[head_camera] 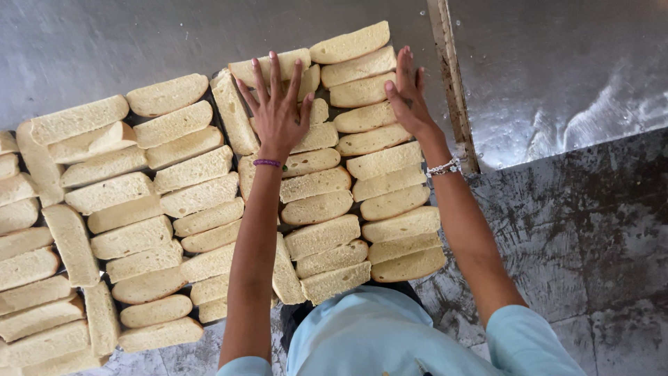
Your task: The person organizes sliced bread rolls on metal trays by hand, moving them from one tray to another and arranging them in neat rows before carrying the trays across the room.
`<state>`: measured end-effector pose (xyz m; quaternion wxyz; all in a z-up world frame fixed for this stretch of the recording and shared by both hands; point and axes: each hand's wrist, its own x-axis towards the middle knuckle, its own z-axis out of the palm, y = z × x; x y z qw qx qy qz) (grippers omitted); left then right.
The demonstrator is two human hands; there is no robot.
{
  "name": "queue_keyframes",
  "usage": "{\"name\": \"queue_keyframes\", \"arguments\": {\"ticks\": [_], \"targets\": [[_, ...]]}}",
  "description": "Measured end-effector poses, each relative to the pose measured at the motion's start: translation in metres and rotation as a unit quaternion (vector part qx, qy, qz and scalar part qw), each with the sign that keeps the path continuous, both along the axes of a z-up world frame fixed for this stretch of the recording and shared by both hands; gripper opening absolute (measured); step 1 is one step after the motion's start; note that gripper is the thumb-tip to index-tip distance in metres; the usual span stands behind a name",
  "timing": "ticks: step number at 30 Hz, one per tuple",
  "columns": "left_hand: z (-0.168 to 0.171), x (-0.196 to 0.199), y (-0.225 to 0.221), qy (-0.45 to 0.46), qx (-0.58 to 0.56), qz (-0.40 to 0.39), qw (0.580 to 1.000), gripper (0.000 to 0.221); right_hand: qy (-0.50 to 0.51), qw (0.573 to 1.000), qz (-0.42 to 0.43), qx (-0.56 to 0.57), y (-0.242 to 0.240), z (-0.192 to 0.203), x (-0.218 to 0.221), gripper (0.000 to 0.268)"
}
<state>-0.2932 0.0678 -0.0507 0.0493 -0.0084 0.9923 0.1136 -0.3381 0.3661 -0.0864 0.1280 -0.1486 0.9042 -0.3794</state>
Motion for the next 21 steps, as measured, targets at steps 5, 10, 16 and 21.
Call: {"name": "queue_keyframes", "arguments": {"ticks": [5, 10, 16, 21], "targets": [[0.004, 0.000, 0.003, 0.003, -0.004, -0.004, 1.000, 0.062, 0.010, 0.999, 0.030, -0.037, 0.011, 0.009, -0.001, 0.102], [0.006, 0.001, 0.002, 0.019, -0.004, -0.004, 1.000, 0.060, -0.034, 0.993, 0.008, -0.111, 0.035, 0.042, 0.043, 0.103], [0.003, 0.002, 0.003, 0.012, -0.007, -0.004, 1.000, 0.060, -0.012, 0.996, 0.000, -0.089, 0.024, 0.029, 0.085, 0.104], [0.004, -0.003, -0.001, -0.011, 0.009, -0.008, 1.000, 0.062, -0.031, 0.977, -0.020, -0.211, 0.036, 0.027, 0.083, 0.097]]}}
